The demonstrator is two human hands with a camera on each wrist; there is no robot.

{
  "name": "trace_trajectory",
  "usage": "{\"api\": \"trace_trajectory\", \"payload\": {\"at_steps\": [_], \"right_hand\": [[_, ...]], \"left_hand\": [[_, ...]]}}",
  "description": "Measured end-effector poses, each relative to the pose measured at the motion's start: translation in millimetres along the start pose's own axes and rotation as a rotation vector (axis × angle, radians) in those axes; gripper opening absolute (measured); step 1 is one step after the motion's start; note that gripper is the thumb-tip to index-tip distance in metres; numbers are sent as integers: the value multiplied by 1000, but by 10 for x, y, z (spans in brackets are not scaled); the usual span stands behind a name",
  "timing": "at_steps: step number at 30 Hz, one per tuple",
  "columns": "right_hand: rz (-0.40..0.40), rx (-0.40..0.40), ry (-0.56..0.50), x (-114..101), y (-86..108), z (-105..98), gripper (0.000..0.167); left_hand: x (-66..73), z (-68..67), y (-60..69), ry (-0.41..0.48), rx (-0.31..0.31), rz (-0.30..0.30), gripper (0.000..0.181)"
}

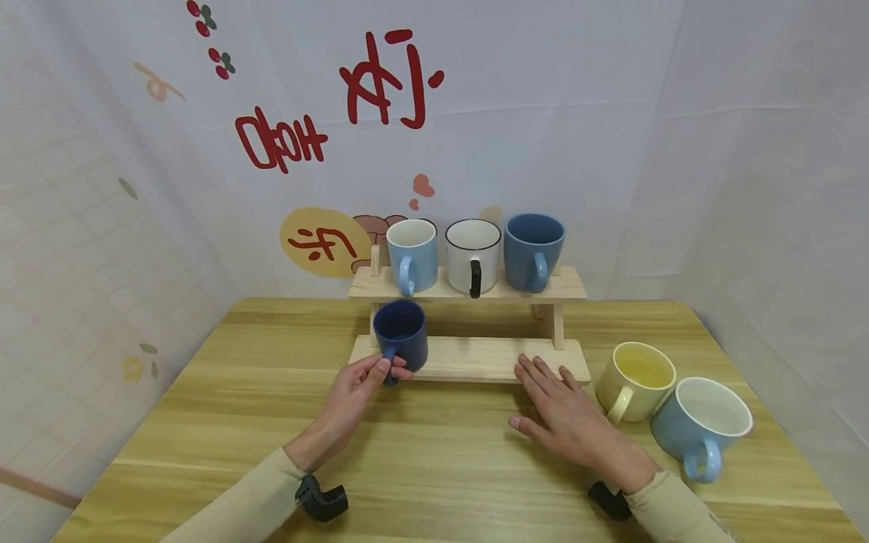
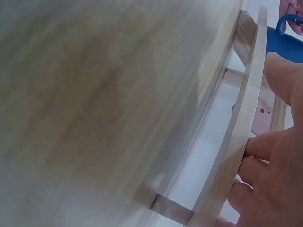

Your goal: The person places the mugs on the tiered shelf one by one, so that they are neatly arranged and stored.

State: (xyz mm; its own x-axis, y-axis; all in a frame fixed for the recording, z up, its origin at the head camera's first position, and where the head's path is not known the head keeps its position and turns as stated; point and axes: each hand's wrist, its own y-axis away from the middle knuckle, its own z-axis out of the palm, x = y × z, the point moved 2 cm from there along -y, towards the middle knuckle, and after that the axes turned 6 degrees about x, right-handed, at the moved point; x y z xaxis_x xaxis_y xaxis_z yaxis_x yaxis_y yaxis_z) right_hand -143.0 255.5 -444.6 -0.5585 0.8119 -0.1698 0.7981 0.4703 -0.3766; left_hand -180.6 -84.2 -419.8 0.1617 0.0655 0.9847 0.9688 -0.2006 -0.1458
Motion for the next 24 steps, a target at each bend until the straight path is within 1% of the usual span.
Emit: {"api": "trace_trajectory", "payload": {"at_steps": [3, 6, 10, 12, 15, 19, 21, 24], "right_hand": [[-1, 0, -4, 1, 1, 12, 76], [-1, -2, 0, 7, 2, 23, 76], [1, -9, 2, 19, -14, 26, 76], [1, -9, 4, 23, -26, 20, 76], [-2, -10, 7, 29, -35, 14, 76], [0, -21, 13, 30, -28, 20, 76], [5, -29, 13, 28, -22, 24, 77], [12, -35, 11, 30, -20, 21, 77]], "left_hand": [[-19, -8, -12, -14, -4, 4, 46], [-38, -18, -35, -27, -11, 21, 46], [-48, -35, -63, -71, -6, 63, 44], [-42, -45, -77, -101, 9, 80, 40], [-17, -70, -91, -212, 65, 134, 32], [31, -139, -79, -416, 149, 235, 24], [42, -199, -58, -496, 161, 280, 26], [29, -321, -32, -613, 143, 356, 32]]}}
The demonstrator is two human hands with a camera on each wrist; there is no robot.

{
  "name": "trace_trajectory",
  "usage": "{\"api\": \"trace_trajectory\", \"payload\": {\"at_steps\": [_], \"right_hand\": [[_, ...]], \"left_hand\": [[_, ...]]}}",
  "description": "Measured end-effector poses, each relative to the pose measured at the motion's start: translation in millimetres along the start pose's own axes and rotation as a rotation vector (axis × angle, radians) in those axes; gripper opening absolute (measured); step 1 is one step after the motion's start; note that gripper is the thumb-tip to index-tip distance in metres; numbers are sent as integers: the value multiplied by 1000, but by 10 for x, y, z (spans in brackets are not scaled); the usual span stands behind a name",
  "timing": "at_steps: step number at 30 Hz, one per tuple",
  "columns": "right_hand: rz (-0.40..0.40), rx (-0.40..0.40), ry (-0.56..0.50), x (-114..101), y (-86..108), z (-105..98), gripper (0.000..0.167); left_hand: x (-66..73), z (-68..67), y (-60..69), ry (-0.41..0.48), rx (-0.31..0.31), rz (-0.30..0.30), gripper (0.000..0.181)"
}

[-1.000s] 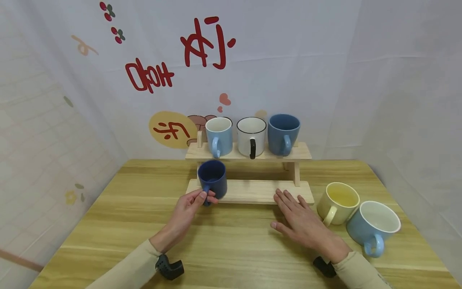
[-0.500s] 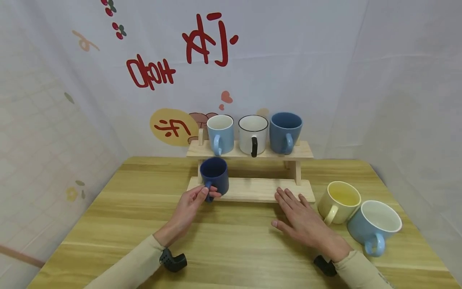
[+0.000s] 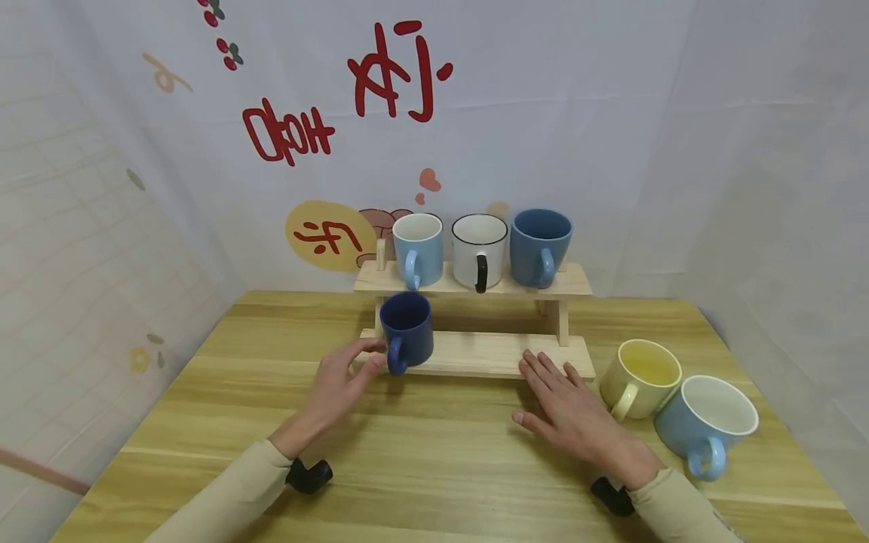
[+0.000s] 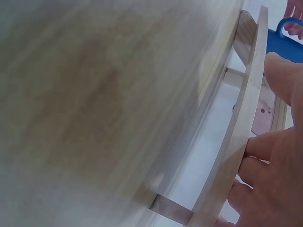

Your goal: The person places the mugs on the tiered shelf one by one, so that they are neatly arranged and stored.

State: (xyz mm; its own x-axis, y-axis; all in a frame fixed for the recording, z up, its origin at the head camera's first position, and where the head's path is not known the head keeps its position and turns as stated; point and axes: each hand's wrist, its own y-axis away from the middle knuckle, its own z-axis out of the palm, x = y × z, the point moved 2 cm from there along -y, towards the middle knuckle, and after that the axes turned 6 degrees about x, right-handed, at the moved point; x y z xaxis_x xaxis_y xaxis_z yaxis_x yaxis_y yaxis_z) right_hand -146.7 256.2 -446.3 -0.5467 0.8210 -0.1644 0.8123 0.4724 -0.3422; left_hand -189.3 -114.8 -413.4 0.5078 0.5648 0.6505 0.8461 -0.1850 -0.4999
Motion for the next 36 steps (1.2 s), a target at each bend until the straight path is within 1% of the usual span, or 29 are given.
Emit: {"api": "trace_trajectory", "payload": {"at_steps": [3, 6, 9, 11, 14, 17, 22, 24, 27, 29, 32, 34, 36], "right_hand": [[2, -2, -5, -1, -2, 2, 77], [1, 6, -17, -3, 4, 6, 78], [6, 19, -27, 10, 15, -15, 78], [7, 25, -28, 19, 24, -19, 78], [4, 29, -24, 28, 37, -12, 77], [6, 31, -30, 34, 45, 5, 77], [29, 35, -92, 19, 25, -7, 72], [42, 53, -133, 7, 48, -75, 68], [84, 102, -186, -13, 125, -274, 64], [129, 156, -206, -24, 210, -446, 62], [222, 248, -224, -38, 384, -681, 57], [299, 299, -262, -53, 512, -793, 53], [364, 323, -321, -69, 636, -871, 48]], "left_hand": [[-112, -103, 43, -120, -45, 85, 42], [-224, -170, 75, -249, -122, 150, 57], [-301, -183, 58, -353, -229, 187, 73], [-342, -182, 57, -407, -303, 197, 81], [-397, -171, 60, -465, -385, 203, 87], [-450, -158, 71, -478, -425, 200, 87], [-525, -178, 145, -470, -462, 154, 84], [-539, -177, 171, -468, -477, 133, 85], [-536, -184, 169, -461, -483, 124, 85], [-527, -186, 135, -454, -477, 127, 84], [-510, -183, 66, -433, -472, 132, 82], [-502, -182, 35, -419, -475, 134, 80], [-499, -188, 27, -411, -482, 123, 80]]}}
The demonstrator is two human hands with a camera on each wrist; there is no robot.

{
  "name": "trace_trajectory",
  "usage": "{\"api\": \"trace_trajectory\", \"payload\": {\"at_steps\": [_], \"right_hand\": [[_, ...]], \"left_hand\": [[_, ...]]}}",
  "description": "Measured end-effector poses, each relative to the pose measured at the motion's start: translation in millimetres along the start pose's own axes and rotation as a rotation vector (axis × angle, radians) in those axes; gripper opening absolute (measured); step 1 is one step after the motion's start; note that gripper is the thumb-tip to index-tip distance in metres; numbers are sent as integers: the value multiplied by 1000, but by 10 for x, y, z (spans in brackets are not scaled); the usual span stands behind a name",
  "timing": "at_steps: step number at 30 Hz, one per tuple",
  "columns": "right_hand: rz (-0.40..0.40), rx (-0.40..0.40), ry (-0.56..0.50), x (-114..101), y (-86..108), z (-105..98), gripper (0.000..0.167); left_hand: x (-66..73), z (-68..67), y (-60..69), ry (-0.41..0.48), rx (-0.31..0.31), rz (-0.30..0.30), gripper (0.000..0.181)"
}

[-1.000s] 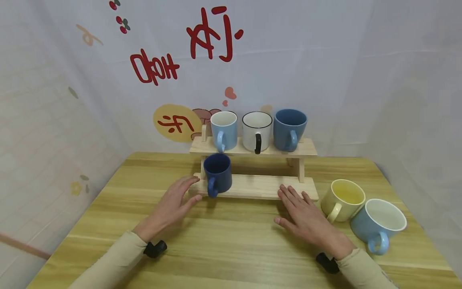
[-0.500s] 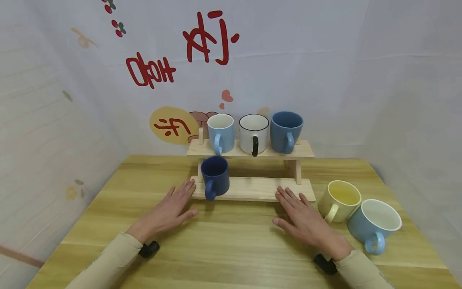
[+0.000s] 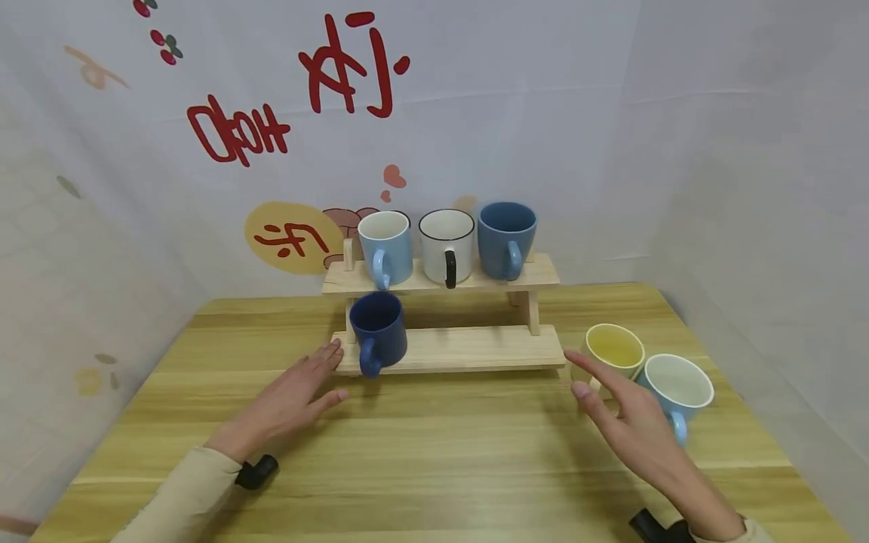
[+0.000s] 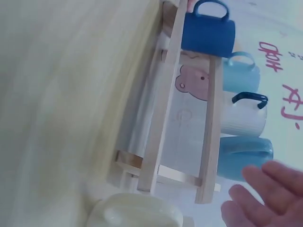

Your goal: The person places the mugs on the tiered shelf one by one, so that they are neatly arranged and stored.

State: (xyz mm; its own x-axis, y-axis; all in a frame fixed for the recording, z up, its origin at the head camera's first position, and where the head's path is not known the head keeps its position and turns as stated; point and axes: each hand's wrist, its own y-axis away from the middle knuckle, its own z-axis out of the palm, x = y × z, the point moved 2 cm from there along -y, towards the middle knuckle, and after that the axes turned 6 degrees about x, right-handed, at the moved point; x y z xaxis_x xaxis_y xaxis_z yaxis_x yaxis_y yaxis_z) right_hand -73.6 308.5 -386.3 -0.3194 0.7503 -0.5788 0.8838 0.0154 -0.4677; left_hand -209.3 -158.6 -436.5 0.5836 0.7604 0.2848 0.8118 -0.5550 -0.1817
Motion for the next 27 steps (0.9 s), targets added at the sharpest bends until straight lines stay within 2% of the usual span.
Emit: {"api": "trace_trajectory", "payload": {"at_steps": [4, 10, 14, 19, 23, 27], "right_hand": [[98, -54, -61, 14, 138, -183, 44], [174, -172, -35, 111, 276, -382, 44], [200, -200, -5, 255, 354, -320, 41], [308, -176, -20, 375, 396, -155, 41], [371, -153, -114, 418, 387, -43, 48], [390, -137, -344, 483, 336, 50, 54]], "left_hand": [[-5, -22, -5, 6, -4, -7, 80], [15, -23, -18, -12, 24, 13, 77], [14, -22, -13, -11, 27, 7, 76], [7, -35, -6, 2, 30, -2, 78], [11, -46, -11, 19, 43, 6, 77], [12, -40, -20, 41, 42, 5, 76]]}}
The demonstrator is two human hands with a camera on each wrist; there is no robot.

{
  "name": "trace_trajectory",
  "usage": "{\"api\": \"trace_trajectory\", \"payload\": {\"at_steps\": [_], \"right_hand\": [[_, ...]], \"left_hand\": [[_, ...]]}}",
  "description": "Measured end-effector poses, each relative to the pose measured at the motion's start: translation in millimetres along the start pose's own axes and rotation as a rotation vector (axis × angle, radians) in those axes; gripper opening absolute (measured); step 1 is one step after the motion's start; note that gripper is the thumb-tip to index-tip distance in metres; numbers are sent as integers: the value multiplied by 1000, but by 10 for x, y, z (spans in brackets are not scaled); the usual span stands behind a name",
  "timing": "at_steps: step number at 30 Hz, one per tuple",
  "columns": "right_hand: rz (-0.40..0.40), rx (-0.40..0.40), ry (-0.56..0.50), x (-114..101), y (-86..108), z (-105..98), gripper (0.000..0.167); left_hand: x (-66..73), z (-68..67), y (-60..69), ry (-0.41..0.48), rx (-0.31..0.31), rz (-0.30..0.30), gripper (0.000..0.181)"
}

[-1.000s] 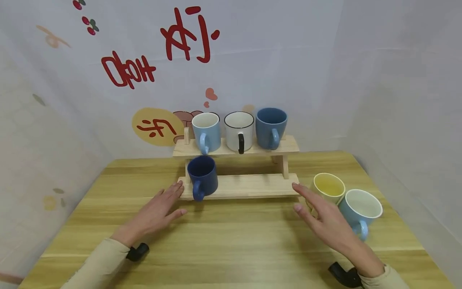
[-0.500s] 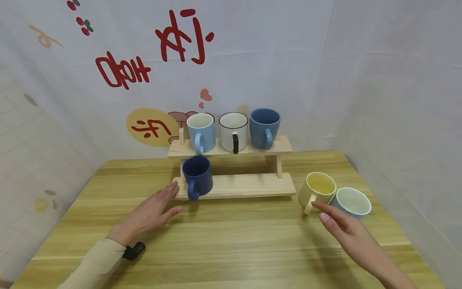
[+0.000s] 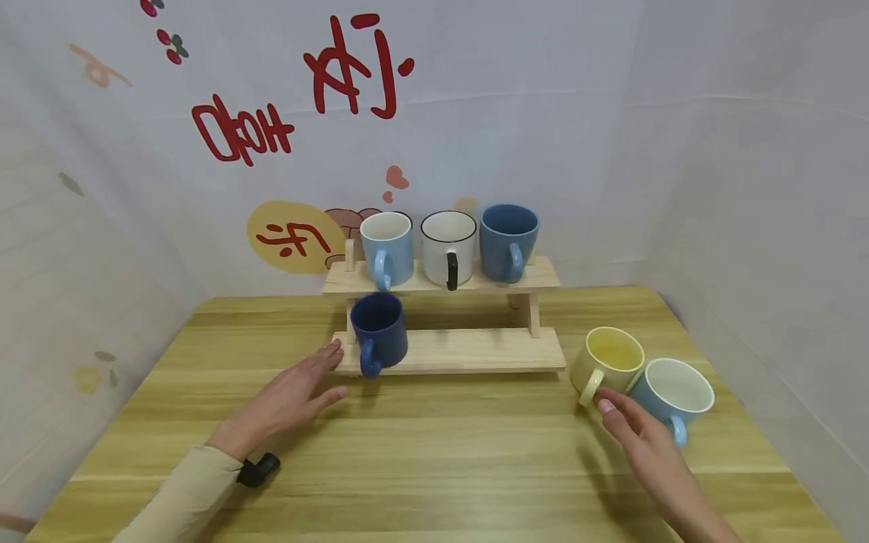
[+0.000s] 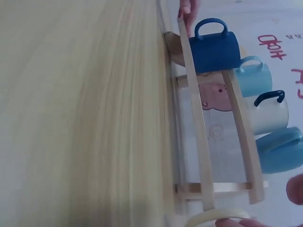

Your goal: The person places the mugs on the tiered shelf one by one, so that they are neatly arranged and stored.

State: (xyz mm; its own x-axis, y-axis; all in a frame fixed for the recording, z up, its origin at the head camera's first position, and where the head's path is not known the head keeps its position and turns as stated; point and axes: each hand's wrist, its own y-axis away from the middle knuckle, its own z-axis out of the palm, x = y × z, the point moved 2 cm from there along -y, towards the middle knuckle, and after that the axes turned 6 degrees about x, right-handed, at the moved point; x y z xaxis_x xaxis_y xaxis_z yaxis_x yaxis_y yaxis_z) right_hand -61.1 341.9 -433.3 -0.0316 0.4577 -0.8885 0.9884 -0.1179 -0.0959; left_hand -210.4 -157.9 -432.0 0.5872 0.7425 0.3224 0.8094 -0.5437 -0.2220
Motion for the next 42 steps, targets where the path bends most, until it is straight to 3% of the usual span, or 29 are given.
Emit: {"api": "trace_trajectory", "payload": {"at_steps": [5, 10, 17, 28, 32, 36, 42], "right_hand": [[40, -49, -376, 119, -139, 71, 55], [67, -44, -523, 169, -255, 88, 36], [178, 25, -565, 207, -341, 68, 33], [206, 175, -344, 223, -319, 96, 32], [168, 223, -367, 237, -316, 118, 31], [94, 270, -531, 213, -328, 147, 29], [-60, 268, -624, 35, -308, 119, 30]], "left_hand": [[-15, 4, 26, 15, -20, -16, 76], [-21, -1, 9, 40, -34, -40, 75], [12, 10, -48, 23, -48, -24, 74], [-5, -6, -50, -31, -20, 0, 73], [-13, 11, -105, -81, -14, 4, 71], [-34, 15, -183, -137, 4, 0, 63], [-79, 20, -257, -122, -5, -14, 58]]}}
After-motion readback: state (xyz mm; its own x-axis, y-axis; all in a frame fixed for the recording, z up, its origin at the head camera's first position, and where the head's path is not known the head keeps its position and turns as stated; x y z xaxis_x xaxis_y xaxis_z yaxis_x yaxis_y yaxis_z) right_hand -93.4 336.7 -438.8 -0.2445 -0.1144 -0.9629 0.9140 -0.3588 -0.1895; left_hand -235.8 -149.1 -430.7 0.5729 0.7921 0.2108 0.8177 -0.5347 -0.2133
